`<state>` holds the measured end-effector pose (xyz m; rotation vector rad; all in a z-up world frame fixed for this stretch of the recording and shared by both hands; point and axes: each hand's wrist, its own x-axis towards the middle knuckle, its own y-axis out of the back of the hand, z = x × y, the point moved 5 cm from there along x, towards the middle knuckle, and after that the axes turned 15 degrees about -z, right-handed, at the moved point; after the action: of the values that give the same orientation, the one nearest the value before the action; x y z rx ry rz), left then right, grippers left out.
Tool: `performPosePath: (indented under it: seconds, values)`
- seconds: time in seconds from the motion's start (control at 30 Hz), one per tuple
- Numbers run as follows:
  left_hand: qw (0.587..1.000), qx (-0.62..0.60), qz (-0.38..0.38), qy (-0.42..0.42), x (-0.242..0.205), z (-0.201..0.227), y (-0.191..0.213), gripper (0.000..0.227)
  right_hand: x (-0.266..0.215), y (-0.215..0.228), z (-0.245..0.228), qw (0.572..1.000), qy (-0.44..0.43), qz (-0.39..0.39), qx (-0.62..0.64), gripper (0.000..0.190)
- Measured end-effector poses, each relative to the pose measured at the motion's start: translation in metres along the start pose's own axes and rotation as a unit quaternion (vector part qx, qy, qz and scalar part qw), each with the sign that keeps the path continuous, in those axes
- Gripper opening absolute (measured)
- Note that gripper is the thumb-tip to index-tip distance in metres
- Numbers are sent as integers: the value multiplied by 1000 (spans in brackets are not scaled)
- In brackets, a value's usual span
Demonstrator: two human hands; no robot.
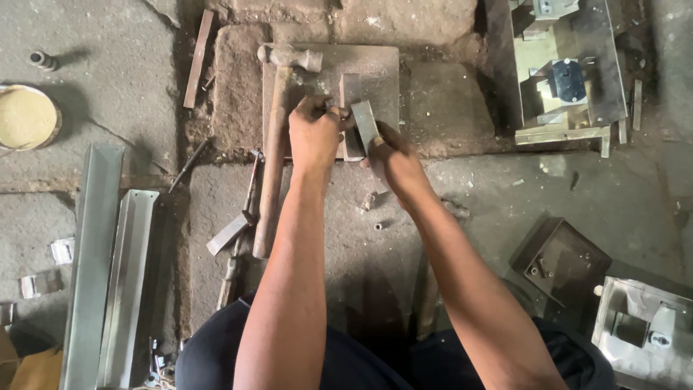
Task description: The person sits on the floor and uses a hammer to drive cylindrical metal pins into a rectangular metal bracket. They repeatedly reposition the bracket and hammer the pins to secure them, then place the finished bracket into a larger metal box.
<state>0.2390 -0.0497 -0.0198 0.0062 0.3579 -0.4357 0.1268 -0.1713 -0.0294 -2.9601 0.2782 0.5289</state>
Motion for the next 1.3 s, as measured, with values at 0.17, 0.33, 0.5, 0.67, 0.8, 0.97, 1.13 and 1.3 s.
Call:
performPosePath:
  seconds: [0.17, 0.33, 0.5, 0.67, 0.8, 0.97, 1.13, 1.3]
  values:
    - [988, -110, 11, -112, 5, 4, 3, 28, 2, 3, 4, 999, -37, 34, -7, 52]
    - [982, -186, -20, -15, 3, -2, 3, 28, 5, 8, 9, 997, 19, 34, -70, 47]
    - [974, -223, -46, -9, 5, -4, 0, 26, 7, 8, 9, 996, 3, 33, -83, 45]
    - [992, -95, -35, -70, 2, 1, 2, 28, 5, 6, 5, 997, -12, 32, -70, 45]
    - [992, 35, -39, -116, 2, 3, -6, 30, 5, 7, 3, 994, -49, 42, -91, 47]
    - [977, 146, -23, -155, 7, 2, -7, 30, 5, 14, 11, 983, -118, 45, -136, 45]
    - [953, 203, -13, -225, 13, 1, -8, 31, 9, 13, 17, 995, -49, 28, -83, 43]
    - [941, 240, -31, -236, 7, -1, -9, 25, 9, 13, 16, 994, -47, 25, -93, 39]
